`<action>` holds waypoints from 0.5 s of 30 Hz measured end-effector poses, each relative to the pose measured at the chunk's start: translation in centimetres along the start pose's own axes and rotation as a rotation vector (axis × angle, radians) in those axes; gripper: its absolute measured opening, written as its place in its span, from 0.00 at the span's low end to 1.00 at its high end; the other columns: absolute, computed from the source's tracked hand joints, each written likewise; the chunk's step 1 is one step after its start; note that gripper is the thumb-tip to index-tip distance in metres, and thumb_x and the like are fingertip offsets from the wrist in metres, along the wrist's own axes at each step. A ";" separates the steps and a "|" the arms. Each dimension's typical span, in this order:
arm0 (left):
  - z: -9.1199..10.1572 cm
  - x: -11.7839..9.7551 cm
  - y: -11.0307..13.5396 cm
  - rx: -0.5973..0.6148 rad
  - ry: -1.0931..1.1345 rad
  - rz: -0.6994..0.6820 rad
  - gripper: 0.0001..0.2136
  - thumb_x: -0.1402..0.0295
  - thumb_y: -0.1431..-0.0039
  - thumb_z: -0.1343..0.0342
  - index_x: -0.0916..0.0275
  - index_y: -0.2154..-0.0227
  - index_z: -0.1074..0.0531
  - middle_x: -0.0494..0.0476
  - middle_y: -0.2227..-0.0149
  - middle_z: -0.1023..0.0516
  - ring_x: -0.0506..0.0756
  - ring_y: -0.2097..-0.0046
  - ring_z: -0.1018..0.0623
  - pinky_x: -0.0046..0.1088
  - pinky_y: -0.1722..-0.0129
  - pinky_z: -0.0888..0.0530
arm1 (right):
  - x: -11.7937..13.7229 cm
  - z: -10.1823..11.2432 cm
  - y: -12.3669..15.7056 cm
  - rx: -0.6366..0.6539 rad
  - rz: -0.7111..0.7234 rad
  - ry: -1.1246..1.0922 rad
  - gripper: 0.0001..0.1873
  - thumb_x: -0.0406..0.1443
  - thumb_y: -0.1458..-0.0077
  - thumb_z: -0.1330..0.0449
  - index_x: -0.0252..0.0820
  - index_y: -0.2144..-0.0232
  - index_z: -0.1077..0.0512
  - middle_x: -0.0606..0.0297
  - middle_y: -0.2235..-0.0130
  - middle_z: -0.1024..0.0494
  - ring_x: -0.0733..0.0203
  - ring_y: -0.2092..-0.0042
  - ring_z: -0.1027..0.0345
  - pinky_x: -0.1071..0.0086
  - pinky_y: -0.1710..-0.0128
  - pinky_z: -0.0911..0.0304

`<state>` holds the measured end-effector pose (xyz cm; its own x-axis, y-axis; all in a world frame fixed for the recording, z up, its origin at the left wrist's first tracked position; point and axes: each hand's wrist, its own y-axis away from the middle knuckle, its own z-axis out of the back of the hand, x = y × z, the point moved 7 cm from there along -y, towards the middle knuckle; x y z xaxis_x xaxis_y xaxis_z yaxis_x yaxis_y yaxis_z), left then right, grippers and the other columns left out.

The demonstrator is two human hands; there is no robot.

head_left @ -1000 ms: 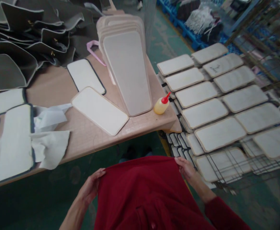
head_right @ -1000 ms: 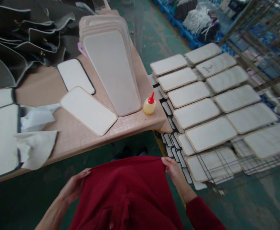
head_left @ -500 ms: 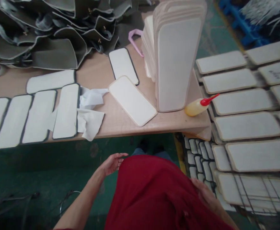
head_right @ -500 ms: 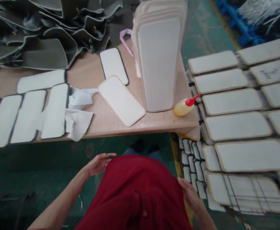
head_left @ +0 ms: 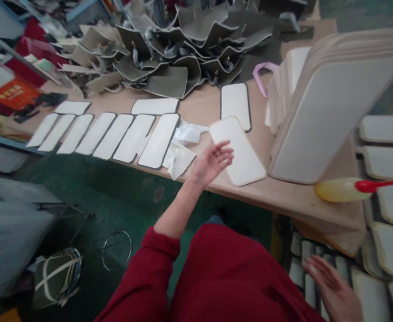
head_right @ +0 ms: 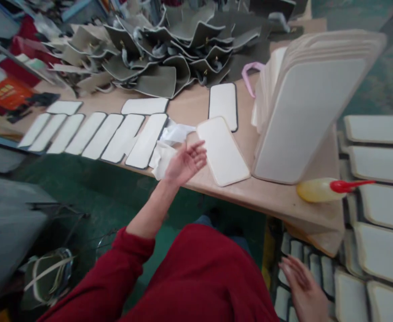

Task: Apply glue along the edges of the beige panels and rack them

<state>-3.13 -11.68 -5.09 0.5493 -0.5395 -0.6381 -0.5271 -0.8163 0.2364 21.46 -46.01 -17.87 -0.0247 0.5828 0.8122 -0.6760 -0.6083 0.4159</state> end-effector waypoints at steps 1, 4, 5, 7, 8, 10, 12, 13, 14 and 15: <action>-0.5 -2.0 -1.9 -0.046 0.135 -0.117 0.17 0.60 0.35 0.55 0.67 0.58 0.27 0.59 0.67 0.22 0.51 0.67 0.23 0.27 0.62 0.28 | 1.7 -0.6 -0.6 0.009 0.013 -0.014 0.27 0.52 0.63 0.37 0.43 0.62 0.29 0.55 0.61 0.20 0.47 0.59 0.25 0.54 0.52 0.32; 1.3 -4.4 -6.4 -0.395 0.463 -0.251 0.18 0.64 0.32 0.63 0.68 0.59 0.30 0.58 0.70 0.24 0.50 0.70 0.24 0.24 0.68 0.28 | 7.4 -3.6 -1.1 0.135 0.143 -0.036 0.29 0.53 0.61 0.38 0.43 0.58 0.30 0.54 0.57 0.21 0.49 0.56 0.26 0.53 0.48 0.36; 1.6 -4.6 -7.6 -0.447 0.489 -0.251 0.19 0.64 0.32 0.65 0.68 0.57 0.31 0.59 0.69 0.24 0.50 0.71 0.25 0.24 0.70 0.29 | 8.9 -4.6 -0.9 0.182 0.189 -0.031 0.29 0.52 0.59 0.38 0.43 0.57 0.30 0.55 0.57 0.22 0.50 0.57 0.26 0.54 0.48 0.35; 2.2 -4.6 -9.2 -0.514 0.508 -0.238 0.20 0.66 0.32 0.69 0.69 0.57 0.32 0.60 0.69 0.25 0.50 0.74 0.26 0.23 0.74 0.30 | 11.3 -6.4 -0.3 0.280 0.285 0.018 0.26 0.51 0.55 0.39 0.43 0.57 0.29 0.55 0.56 0.22 0.51 0.57 0.26 0.54 0.49 0.35; 2.3 -4.6 -9.7 -0.517 0.504 -0.237 0.20 0.66 0.32 0.70 0.69 0.58 0.33 0.60 0.70 0.25 0.50 0.75 0.27 0.23 0.75 0.30 | 12.0 -7.0 0.0 0.320 0.336 0.051 0.24 0.50 0.53 0.40 0.44 0.56 0.29 0.56 0.56 0.22 0.51 0.56 0.26 0.54 0.48 0.35; 2.2 -4.7 -10.1 -0.524 0.497 -0.251 0.21 0.67 0.32 0.72 0.69 0.60 0.33 0.59 0.72 0.26 0.50 0.76 0.28 0.24 0.75 0.30 | 12.6 -7.8 0.7 0.377 0.421 0.111 0.21 0.48 0.50 0.41 0.45 0.55 0.29 0.57 0.55 0.22 0.52 0.56 0.26 0.55 0.48 0.36; 1.9 -5.0 -10.2 -0.526 0.478 -0.275 0.22 0.68 0.32 0.74 0.68 0.63 0.33 0.57 0.74 0.27 0.50 0.76 0.27 0.24 0.74 0.29 | 12.3 -7.9 0.9 0.397 0.458 0.132 0.21 0.47 0.49 0.42 0.45 0.55 0.28 0.58 0.56 0.22 0.53 0.56 0.26 0.56 0.49 0.35; 1.7 -5.2 -10.2 -0.528 0.465 -0.287 0.23 0.69 0.32 0.75 0.68 0.64 0.33 0.57 0.75 0.27 0.50 0.76 0.27 0.25 0.74 0.29 | 12.0 -7.8 0.9 0.398 0.458 0.132 0.21 0.47 0.49 0.42 0.45 0.55 0.28 0.58 0.56 0.22 0.53 0.56 0.26 0.56 0.50 0.34; 1.6 -5.4 -10.3 -0.531 0.448 -0.298 0.23 0.70 0.32 0.76 0.68 0.65 0.33 0.57 0.75 0.27 0.51 0.75 0.27 0.25 0.73 0.29 | 11.7 -7.5 0.8 0.390 0.451 0.130 0.22 0.47 0.49 0.42 0.44 0.54 0.29 0.57 0.56 0.21 0.52 0.57 0.26 0.56 0.50 0.34; 1.5 -5.6 -10.3 -0.535 0.429 -0.308 0.24 0.71 0.33 0.77 0.68 0.65 0.33 0.57 0.75 0.27 0.51 0.75 0.26 0.26 0.73 0.29 | 11.4 -7.3 0.7 0.379 0.442 0.125 0.22 0.47 0.49 0.42 0.44 0.54 0.29 0.57 0.57 0.21 0.52 0.57 0.26 0.56 0.51 0.34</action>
<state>-1.70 0.07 -5.04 0.8832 -0.2144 -0.4172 0.0182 -0.8731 0.4872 15.35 -35.87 -11.28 -0.3462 0.2756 0.8968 -0.2721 -0.9443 0.1852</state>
